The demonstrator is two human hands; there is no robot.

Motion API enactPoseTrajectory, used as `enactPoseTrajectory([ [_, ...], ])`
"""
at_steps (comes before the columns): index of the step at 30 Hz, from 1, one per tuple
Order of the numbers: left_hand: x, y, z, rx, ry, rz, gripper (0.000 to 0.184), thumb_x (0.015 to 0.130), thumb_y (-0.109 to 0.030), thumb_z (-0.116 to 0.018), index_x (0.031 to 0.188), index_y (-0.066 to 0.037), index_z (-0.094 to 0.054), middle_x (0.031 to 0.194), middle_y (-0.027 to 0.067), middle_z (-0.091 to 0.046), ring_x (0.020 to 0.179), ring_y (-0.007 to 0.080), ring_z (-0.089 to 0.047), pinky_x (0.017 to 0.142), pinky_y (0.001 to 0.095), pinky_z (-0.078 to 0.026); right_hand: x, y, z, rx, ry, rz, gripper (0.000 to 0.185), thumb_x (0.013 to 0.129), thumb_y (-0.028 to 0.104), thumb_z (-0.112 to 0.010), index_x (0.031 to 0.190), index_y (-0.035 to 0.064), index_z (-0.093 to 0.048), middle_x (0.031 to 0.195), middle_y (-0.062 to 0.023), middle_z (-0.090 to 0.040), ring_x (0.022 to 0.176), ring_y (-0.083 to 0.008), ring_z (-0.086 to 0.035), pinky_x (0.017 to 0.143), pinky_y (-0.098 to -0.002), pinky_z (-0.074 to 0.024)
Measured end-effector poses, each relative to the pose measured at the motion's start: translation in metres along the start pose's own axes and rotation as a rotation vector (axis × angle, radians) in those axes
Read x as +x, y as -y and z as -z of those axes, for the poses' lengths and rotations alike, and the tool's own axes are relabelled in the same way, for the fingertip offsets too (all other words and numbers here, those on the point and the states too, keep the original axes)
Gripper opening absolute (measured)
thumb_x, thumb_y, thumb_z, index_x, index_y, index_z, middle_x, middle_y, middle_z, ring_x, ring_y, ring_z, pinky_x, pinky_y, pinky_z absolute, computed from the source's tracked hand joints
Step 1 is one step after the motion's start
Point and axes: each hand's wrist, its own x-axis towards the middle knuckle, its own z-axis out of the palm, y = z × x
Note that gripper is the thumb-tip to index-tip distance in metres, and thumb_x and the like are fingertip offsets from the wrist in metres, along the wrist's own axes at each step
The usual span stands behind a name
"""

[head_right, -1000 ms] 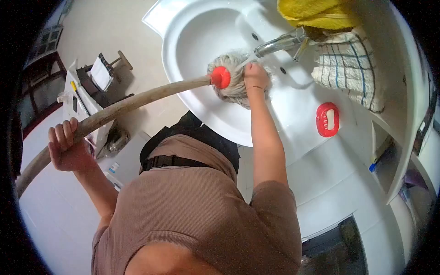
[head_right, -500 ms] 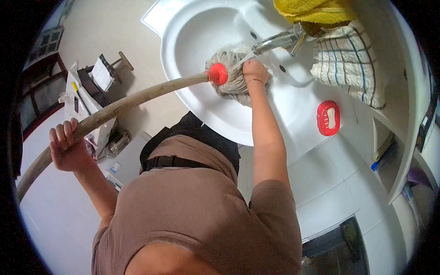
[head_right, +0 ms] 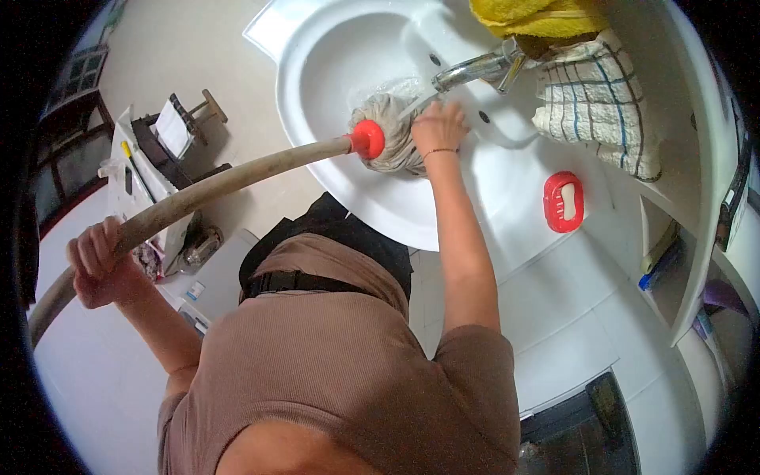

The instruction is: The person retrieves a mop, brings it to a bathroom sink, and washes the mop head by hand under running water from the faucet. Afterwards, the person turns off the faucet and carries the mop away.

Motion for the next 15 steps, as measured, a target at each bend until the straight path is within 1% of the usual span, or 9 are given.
enactPoseTrajectory([
  [2,-0.002,-0.007,0.006,-0.036,0.214,-0.036,0.034,0.060,-0.020,-0.075,0.049,-0.019,-0.043,0.043,-0.0126,-0.045,0.041,0.0011,-0.041,0.051,0.0201,-0.031,0.011,0.012,0.027,0.151,-0.012,0.189,0.032,0.079,0.030,-0.042,0.098,0.0089,-0.056,0.110,-0.0152,-0.050,0.105,-0.0286,-0.043,0.086,-0.0407,-0.0361],
  [3,0.012,-0.009,0.015,-0.188,0.648,-0.011,0.031,0.060,-0.024,-0.077,0.052,-0.020,-0.048,0.048,-0.0109,-0.050,0.045,0.0024,-0.046,0.054,0.0198,-0.036,0.018,0.011,0.009,0.152,-0.011,0.187,0.032,0.079,0.030,-0.042,0.098,0.0089,-0.056,0.110,-0.0152,-0.050,0.105,-0.0286,-0.043,0.086,-0.0407,-0.0361],
  [5,0.038,-0.008,-0.017,-0.161,1.085,0.076,0.029,0.059,-0.024,-0.077,0.052,-0.021,-0.050,0.051,-0.0085,-0.052,0.046,0.0039,-0.048,0.055,0.0194,-0.038,0.031,0.010,-0.041,0.510,0.011,0.464,0.032,0.078,0.032,-0.043,0.096,0.0106,-0.058,0.104,-0.0182,-0.052,0.097,-0.0322,-0.047,0.084,-0.0402,-0.0373],
  [6,0.035,-0.011,-0.015,-0.137,1.085,0.062,0.026,0.063,-0.026,-0.074,0.062,-0.019,-0.050,0.058,-0.0064,-0.050,0.055,0.0075,-0.048,0.065,0.0231,-0.039,0.028,0.016,-0.031,0.498,0.370,0.250,0.032,0.079,0.031,-0.042,0.089,0.0060,-0.059,0.096,-0.0218,-0.054,0.087,-0.0361,-0.050,0.080,-0.0417,-0.0385],
  [7,0.023,-0.016,-0.017,-0.132,1.086,0.066,0.026,0.063,-0.026,-0.074,0.062,-0.019,-0.050,0.058,-0.0064,-0.050,0.055,0.0075,-0.048,0.065,0.0231,-0.039,0.020,0.014,-0.033,0.504,0.371,0.251,0.032,0.079,0.031,-0.042,0.089,0.0060,-0.059,0.096,-0.0218,-0.054,0.087,-0.0361,-0.050,0.080,-0.0417,-0.0385],
  [9,-0.011,-0.021,-0.019,0.292,0.187,0.170,0.027,0.067,-0.028,-0.067,0.077,-0.016,-0.045,0.068,-0.0042,-0.043,0.070,0.0112,-0.045,0.081,0.0309,-0.035,0.002,0.007,-0.031,0.367,0.171,0.326,0.033,0.080,0.030,-0.041,0.083,0.0011,-0.058,0.086,-0.0232,-0.055,0.080,-0.0376,-0.051,0.076,-0.0425,-0.0392],
  [11,-0.012,-0.008,-0.017,0.082,-0.031,0.113,0.021,0.074,-0.016,-0.053,0.088,-0.006,-0.042,0.081,0.0060,-0.039,0.086,0.0215,-0.039,0.092,0.0393,-0.025,-0.039,0.009,-0.005,0.510,0.057,0.278,0.033,0.080,0.027,-0.040,0.074,-0.0016,-0.056,0.083,-0.0211,-0.055,0.079,-0.0361,-0.051,0.073,-0.0420,-0.0398],
  [13,-0.014,0.015,-0.027,0.168,-0.518,-0.017,0.016,0.076,-0.014,-0.051,0.086,-0.006,-0.042,0.079,0.0058,-0.038,0.083,0.0217,-0.039,0.092,0.0387,-0.025,-0.062,0.010,-0.003,0.480,-0.468,0.328,0.033,0.080,0.025,-0.039,0.072,-0.0020,-0.056,0.080,-0.0199,-0.054,0.078,-0.0354,-0.051,0.073,-0.0421,-0.0400],
  [15,-0.026,0.017,0.015,-0.038,-0.531,0.002,0.017,0.081,-0.013,-0.048,0.067,-0.008,-0.040,0.066,0.0028,-0.037,0.067,0.0175,-0.038,0.080,0.0372,-0.033,-0.058,-0.001,-0.019,0.466,-0.356,0.294,0.031,0.080,0.024,-0.039,0.074,-0.0010,-0.056,0.080,-0.0195,-0.055,0.078,-0.0351,-0.051,0.072,-0.0421,-0.0399],
])
